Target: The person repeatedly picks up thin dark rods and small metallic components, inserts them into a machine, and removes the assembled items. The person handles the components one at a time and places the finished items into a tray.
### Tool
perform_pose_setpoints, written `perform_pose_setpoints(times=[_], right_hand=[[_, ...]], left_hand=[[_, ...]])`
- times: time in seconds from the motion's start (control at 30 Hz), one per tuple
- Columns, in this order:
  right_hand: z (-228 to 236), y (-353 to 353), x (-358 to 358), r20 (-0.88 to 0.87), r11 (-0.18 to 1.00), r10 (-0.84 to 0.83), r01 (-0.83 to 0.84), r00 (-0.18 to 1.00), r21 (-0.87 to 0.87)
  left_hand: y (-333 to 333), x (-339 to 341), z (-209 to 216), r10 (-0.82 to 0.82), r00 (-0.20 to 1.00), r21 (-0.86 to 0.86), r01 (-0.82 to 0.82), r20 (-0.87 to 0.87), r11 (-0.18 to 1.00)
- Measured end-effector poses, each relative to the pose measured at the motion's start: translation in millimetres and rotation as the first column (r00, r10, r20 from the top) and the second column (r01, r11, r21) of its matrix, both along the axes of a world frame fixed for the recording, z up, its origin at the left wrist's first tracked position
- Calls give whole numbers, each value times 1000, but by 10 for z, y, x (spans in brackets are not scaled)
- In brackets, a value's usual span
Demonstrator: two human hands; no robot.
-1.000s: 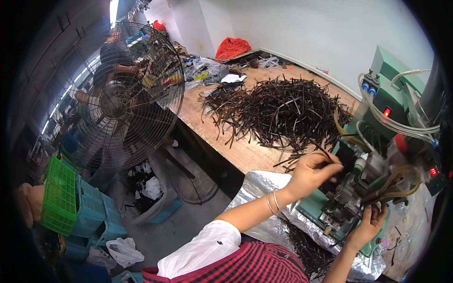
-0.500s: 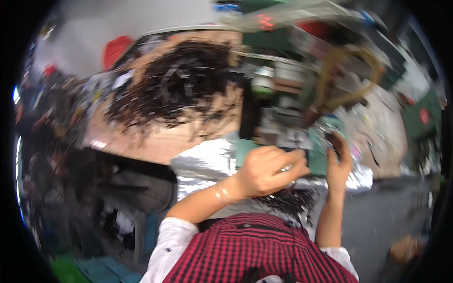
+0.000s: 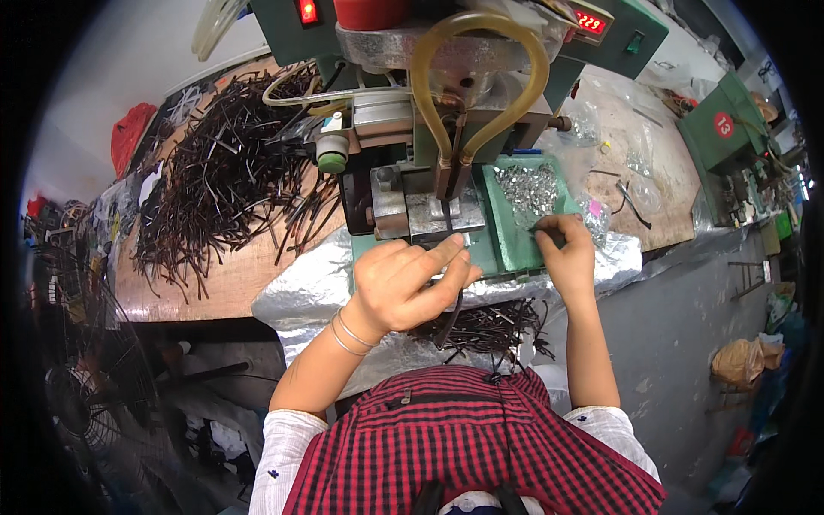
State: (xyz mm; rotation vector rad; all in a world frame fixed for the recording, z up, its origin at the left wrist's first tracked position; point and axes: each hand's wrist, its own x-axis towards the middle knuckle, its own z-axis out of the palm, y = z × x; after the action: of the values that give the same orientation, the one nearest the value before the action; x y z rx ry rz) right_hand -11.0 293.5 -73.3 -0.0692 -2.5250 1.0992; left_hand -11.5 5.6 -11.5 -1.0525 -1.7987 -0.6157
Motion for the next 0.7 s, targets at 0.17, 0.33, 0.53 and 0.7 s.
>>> perform_pose_setpoints(times=[0.17,0.33,0.53,0.7], right_hand=[[64,-279,-30,-85,962,-20,43,996,271],[-33,-276,-14,-107,941,-22,57,994,333],[-1,-312,-53,-81,957,-34,56,996,286],[-42,-381,-150,-81,910,-25,56,996,410]], left_hand=[[-21,114,-45,13,995,32,-17,94,999],[-279,443,-180,45,958,64,-66,282,996],[-1065,400,-243,283,842,404,-482,459,777],[-1399,20,-193,121,687,480,-611,716,630]])
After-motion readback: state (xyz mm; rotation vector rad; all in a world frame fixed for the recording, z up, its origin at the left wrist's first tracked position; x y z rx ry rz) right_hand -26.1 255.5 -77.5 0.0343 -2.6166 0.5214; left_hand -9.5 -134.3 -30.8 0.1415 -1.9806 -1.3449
